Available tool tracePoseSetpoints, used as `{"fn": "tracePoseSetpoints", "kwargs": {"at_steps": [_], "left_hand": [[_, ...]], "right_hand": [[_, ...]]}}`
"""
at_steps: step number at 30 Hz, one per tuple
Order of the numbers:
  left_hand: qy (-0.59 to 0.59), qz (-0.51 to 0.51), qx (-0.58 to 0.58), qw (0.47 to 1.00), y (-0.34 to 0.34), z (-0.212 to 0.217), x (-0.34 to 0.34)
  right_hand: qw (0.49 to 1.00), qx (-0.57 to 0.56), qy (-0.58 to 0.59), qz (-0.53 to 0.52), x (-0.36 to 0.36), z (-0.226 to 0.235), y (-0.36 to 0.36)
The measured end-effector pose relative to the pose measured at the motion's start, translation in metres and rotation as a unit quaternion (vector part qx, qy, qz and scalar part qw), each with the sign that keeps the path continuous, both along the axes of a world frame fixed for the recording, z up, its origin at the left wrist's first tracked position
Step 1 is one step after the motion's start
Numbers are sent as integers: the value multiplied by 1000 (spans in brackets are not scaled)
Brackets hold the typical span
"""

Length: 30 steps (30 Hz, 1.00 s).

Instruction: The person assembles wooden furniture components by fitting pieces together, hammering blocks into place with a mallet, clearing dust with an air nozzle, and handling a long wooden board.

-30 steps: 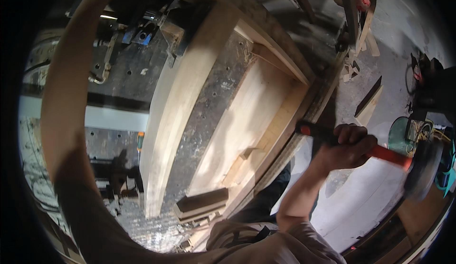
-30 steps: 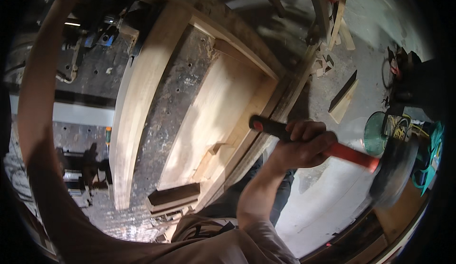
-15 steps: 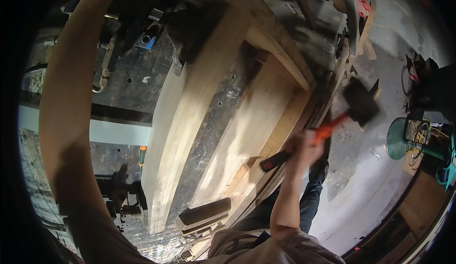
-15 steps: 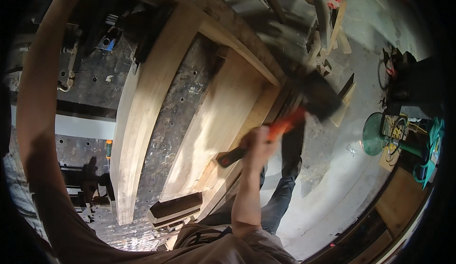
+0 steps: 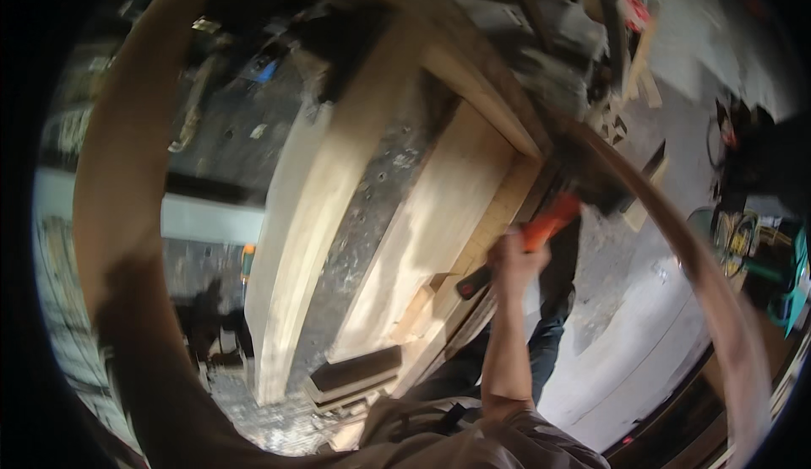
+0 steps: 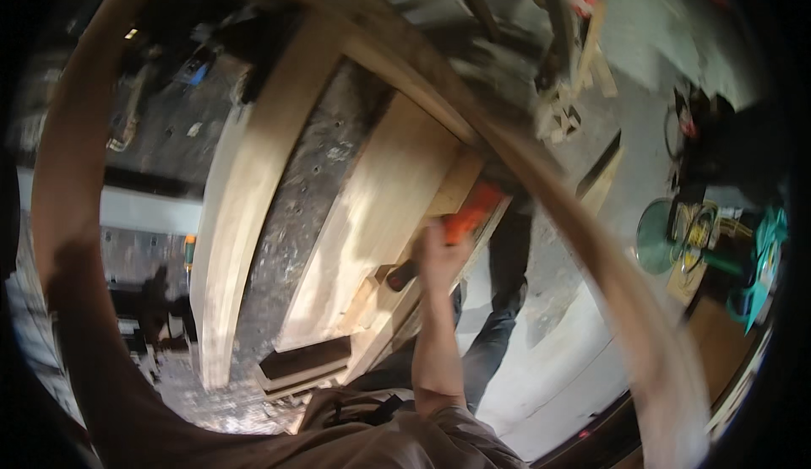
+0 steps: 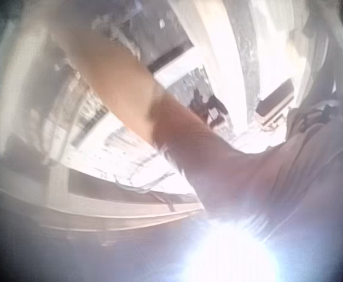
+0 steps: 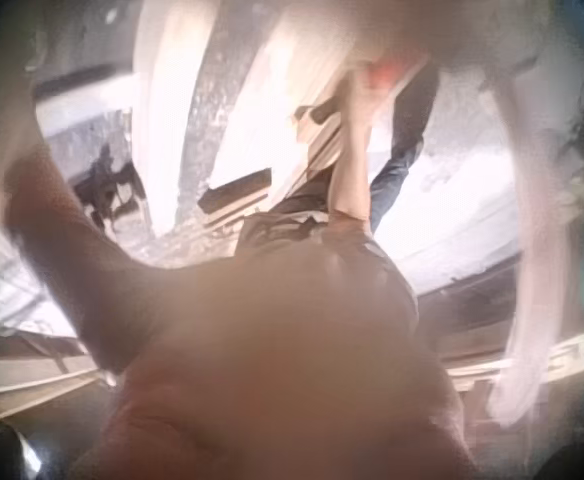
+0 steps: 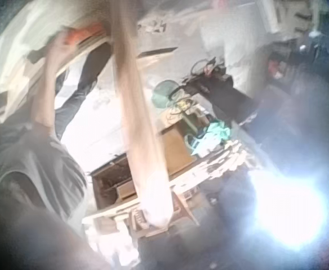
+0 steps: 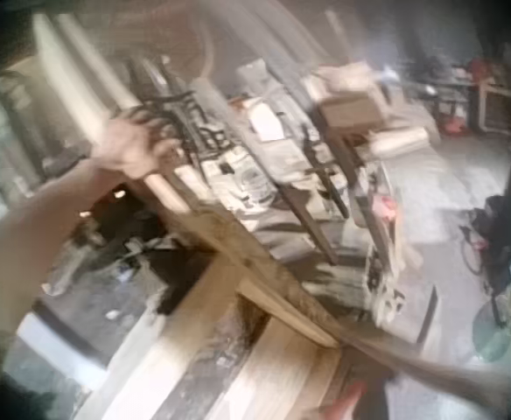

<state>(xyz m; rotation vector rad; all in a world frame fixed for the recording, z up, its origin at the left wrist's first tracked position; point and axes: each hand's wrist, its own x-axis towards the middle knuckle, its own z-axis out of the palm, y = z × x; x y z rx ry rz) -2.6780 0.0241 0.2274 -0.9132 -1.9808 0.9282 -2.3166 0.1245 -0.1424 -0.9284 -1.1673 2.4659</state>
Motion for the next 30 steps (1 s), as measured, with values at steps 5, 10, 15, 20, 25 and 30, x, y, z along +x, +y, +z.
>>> {"fn": "tracePoseSetpoints", "kwargs": {"at_steps": [5, 10, 15, 20, 25, 30], "left_hand": [[-123, 78, 123, 982, 54, 32, 14], [-293, 26, 229, 928, 77, 33, -24], [-243, 41, 653, 717, 104, -23, 79], [-340, -233, 745, 524, 152, -119, 267], [-534, 21, 641, 551, 98, -286, 389], [-676, 197, 546, 454, 40, -363, 485]], "right_hand": [[985, -10, 87, -146, 78, 64, 164], [981, 5, -164, -106, 229, 5, 257], [886, -26, -463, -16, 379, -47, 253], [804, -77, -575, 132, 484, -72, 219], [772, -115, -606, 153, 555, -61, 197], [761, -149, -618, 128, 577, -76, 203]]}}
